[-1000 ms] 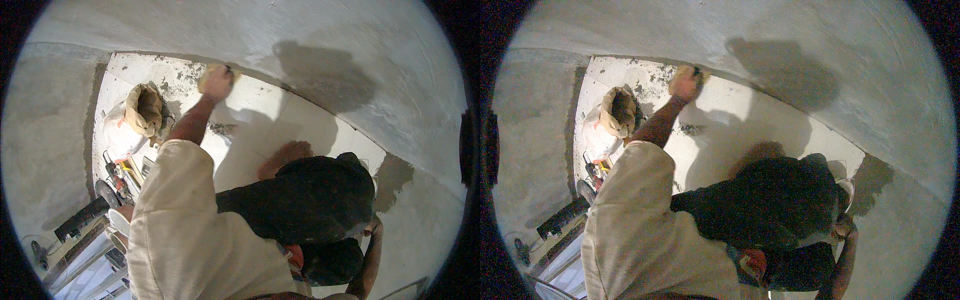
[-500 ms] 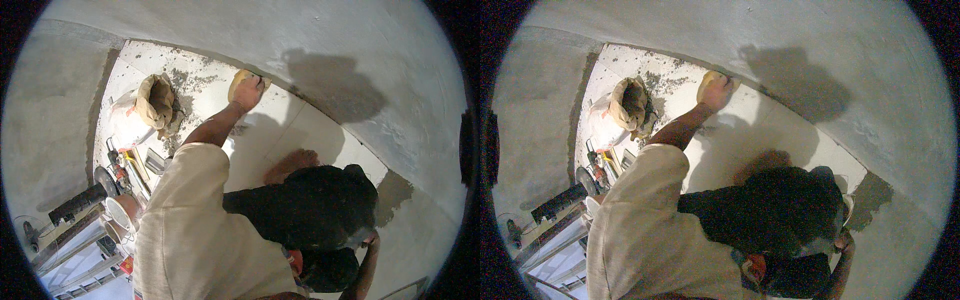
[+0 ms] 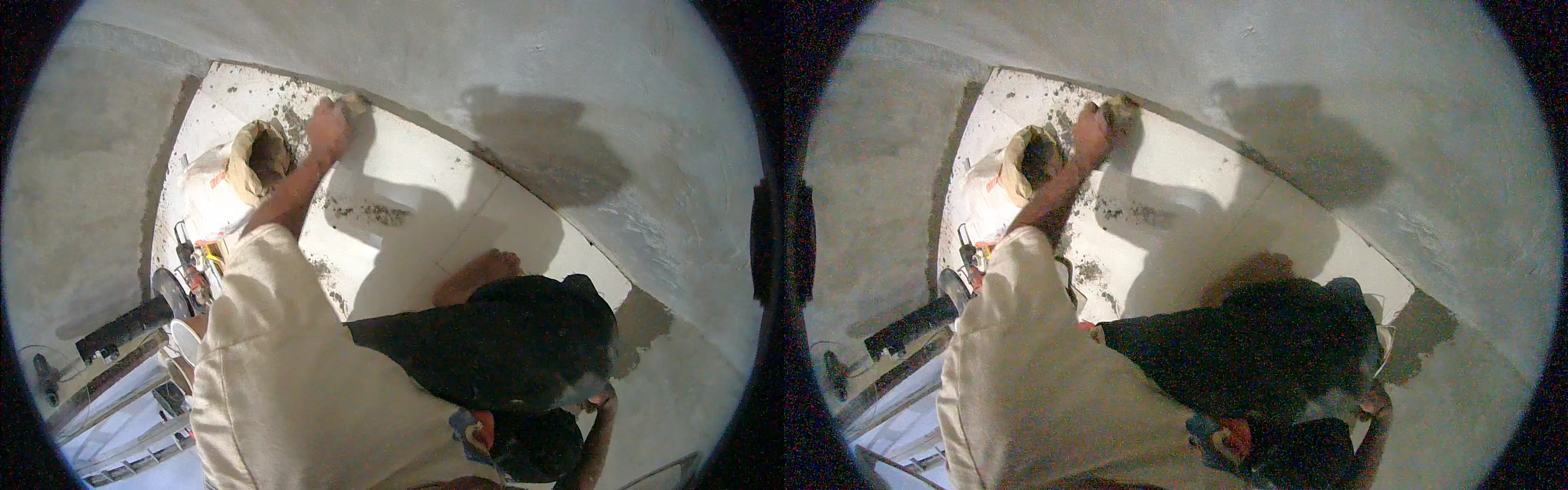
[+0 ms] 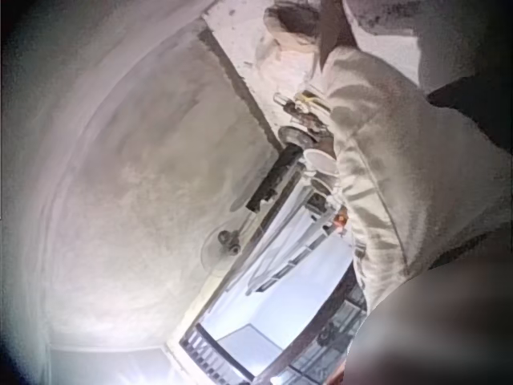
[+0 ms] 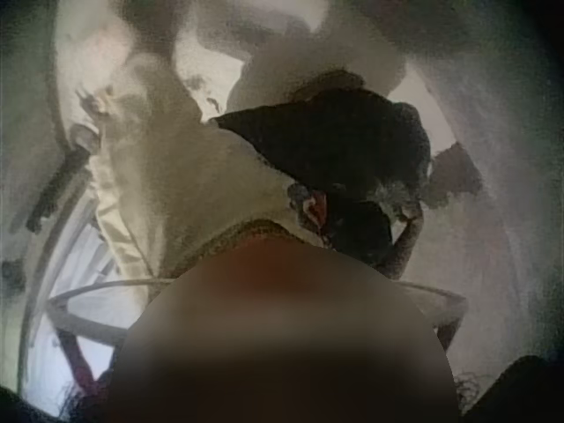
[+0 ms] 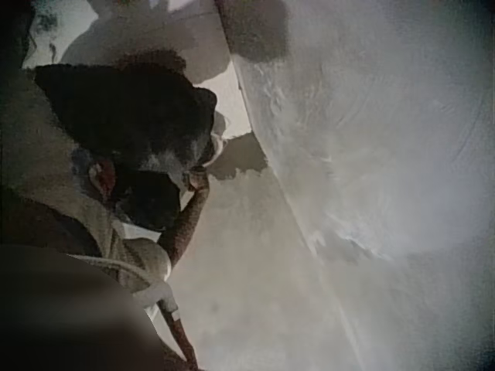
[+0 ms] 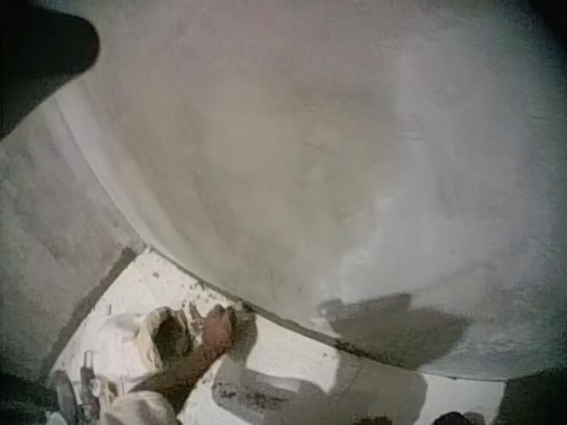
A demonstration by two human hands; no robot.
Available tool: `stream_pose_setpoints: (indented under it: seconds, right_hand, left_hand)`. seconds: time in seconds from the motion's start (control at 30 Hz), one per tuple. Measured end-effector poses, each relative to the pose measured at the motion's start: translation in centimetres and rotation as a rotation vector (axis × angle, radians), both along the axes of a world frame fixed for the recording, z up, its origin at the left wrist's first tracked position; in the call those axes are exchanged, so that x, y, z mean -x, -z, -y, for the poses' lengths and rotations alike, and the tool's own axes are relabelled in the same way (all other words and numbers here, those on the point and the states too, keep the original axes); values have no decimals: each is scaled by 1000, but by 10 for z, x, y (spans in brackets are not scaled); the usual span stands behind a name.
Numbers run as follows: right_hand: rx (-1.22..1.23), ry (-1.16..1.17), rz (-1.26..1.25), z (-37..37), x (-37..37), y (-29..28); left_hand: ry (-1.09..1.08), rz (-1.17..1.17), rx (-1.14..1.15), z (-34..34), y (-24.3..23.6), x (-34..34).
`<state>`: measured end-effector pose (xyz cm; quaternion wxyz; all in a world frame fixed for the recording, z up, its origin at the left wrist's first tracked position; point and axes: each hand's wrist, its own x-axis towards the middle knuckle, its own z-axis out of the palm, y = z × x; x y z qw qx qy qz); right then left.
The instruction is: The person scoops plaster from a bucket using a trowel and applies it to a wall section near the floor. They repeatedly smooth the plaster with the trowel and occasionally use a sponge to wipe the surface.
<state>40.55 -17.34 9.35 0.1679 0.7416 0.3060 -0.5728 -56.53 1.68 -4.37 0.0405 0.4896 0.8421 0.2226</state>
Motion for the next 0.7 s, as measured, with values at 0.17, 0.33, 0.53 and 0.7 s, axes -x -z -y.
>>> stream_pose_setpoints:
  seconds: [0.17,0.33,0.53,0.7]
  right_hand:
    - [13,-68,-13,-23,7,2]
    - [13,-109,-9,-35,15,-2]
    - [-11,-104,-12,-32,12,2]
    - [-15,-109,-16,-27,9,11]
  left_hand:
    - [-715,1163,-85,15,42,-101]
    - [652,177,513,-24,69,-173]
    - [525,346,390,-59,61,-137]
    - [379,221,424,-59,31,11]
